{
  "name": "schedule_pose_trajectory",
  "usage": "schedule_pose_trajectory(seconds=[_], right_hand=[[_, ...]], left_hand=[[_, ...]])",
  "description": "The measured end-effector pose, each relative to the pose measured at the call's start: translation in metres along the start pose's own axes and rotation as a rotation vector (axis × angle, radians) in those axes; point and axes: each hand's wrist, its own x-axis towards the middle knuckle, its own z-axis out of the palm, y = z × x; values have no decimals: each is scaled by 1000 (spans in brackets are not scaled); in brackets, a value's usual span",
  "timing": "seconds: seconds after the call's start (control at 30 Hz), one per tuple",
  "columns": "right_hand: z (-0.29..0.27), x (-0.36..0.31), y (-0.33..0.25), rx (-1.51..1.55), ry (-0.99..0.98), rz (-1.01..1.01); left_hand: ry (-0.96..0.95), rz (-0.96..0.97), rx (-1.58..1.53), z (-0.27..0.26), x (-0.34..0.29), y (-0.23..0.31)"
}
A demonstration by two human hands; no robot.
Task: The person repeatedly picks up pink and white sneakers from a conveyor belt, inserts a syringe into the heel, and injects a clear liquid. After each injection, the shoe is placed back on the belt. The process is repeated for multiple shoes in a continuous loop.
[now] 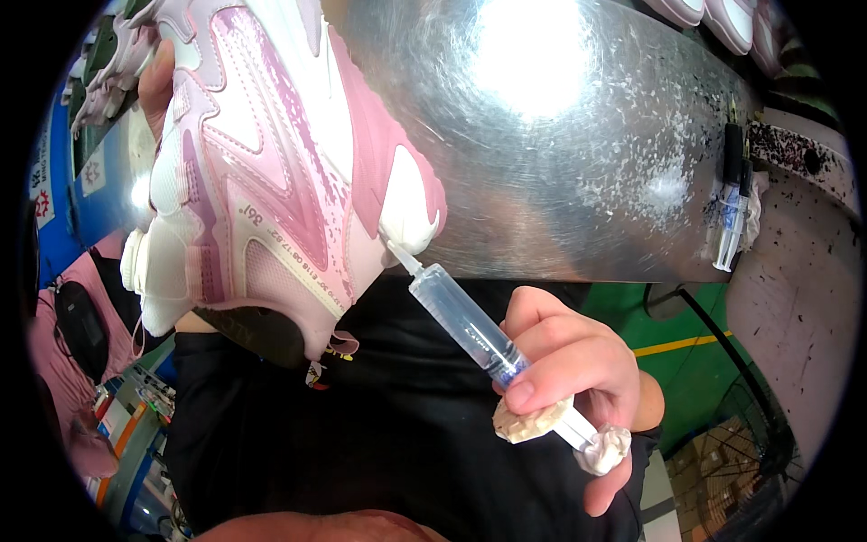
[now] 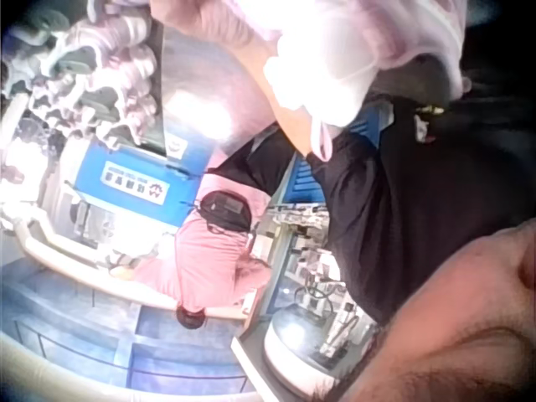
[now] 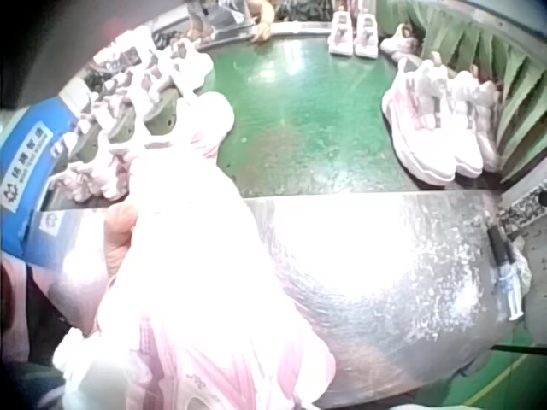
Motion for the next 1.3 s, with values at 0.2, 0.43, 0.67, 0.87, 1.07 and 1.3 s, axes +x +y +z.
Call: schedule_pose_trajectory(seconds=[0.2,0.43,0.67,0.87,1.07,1.3], right_hand=[[-3,0,7,7,-14,-38],[-10,-3,11,-101,-78,-61],[-14,-10,15,-95,-72,-52],[-18,-5,24,-73,-75,-89],[-17,0,40,-74,-54,-102],[-9,9,48,-128,-68,-91]], left_hand=[[16,-53,11,5,-1,-3],[68,-123,64,9,-4,0],[204,-151,249,32,-23,11],[457,-198,449,31,-51,31],[566,-273,489,61,-98,33],[610,-288,483,57,-114,36]])
